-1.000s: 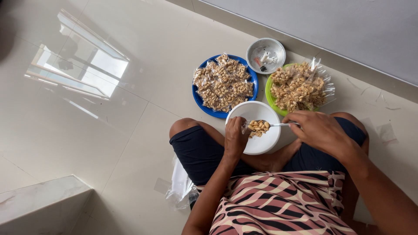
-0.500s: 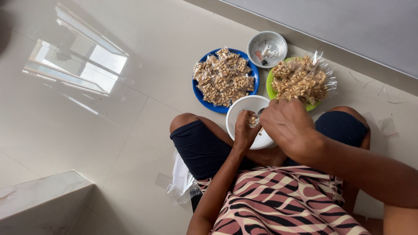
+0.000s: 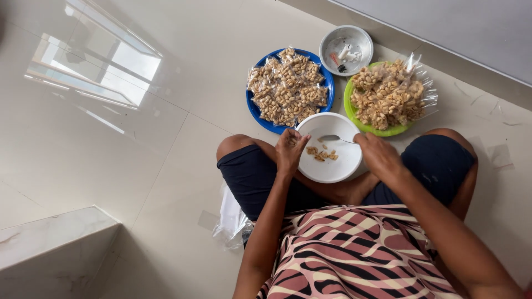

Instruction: A person sitting on the floor sorts and transfers small food items from plates into a bowl using a spoon and their fingers.

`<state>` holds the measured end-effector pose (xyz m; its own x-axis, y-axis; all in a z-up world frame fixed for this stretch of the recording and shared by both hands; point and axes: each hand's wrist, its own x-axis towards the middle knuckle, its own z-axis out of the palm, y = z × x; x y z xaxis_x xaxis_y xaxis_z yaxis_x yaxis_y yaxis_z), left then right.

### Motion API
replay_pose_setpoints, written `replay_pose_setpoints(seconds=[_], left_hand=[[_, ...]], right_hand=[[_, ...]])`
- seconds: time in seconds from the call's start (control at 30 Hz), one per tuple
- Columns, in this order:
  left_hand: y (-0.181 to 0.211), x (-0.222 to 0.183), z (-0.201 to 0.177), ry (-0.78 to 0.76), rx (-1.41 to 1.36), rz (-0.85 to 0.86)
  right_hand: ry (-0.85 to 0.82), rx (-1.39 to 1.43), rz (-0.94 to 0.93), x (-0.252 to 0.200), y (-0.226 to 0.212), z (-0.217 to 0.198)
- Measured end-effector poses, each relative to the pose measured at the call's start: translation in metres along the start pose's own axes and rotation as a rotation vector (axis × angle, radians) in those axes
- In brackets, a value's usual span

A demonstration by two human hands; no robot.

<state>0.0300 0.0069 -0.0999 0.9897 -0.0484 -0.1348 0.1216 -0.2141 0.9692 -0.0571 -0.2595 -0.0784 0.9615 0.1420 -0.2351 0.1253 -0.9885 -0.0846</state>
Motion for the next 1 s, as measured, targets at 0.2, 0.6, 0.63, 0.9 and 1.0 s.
replay_pose_setpoints(seconds=[0.2,0.6,0.63,0.9,1.0], left_hand=[[0.021,-0.007,0.010,0.009,-0.002,0.079],[0.064,-0.021,0.009,-0.041,0.022,0.239],[0.063,-0.021,0.009,-0.037,0.030,0.246],[0.062,-0.020,0.009,-0.042,0.027,0.258],[0.056,-0.022,0.009,-0.044,0.013,0.272]], right_hand=[[0.073,0.356,-0.103,0.002,-0.006,0.021],[0.082,0.374,-0.107,0.015,0.024,0.048],[0.083,0.410,-0.086,0.013,0.023,0.041],[0.033,0.491,-0.095,0.018,0.016,0.048],[0.130,0.419,-0.027,0.018,0.020,0.053]])
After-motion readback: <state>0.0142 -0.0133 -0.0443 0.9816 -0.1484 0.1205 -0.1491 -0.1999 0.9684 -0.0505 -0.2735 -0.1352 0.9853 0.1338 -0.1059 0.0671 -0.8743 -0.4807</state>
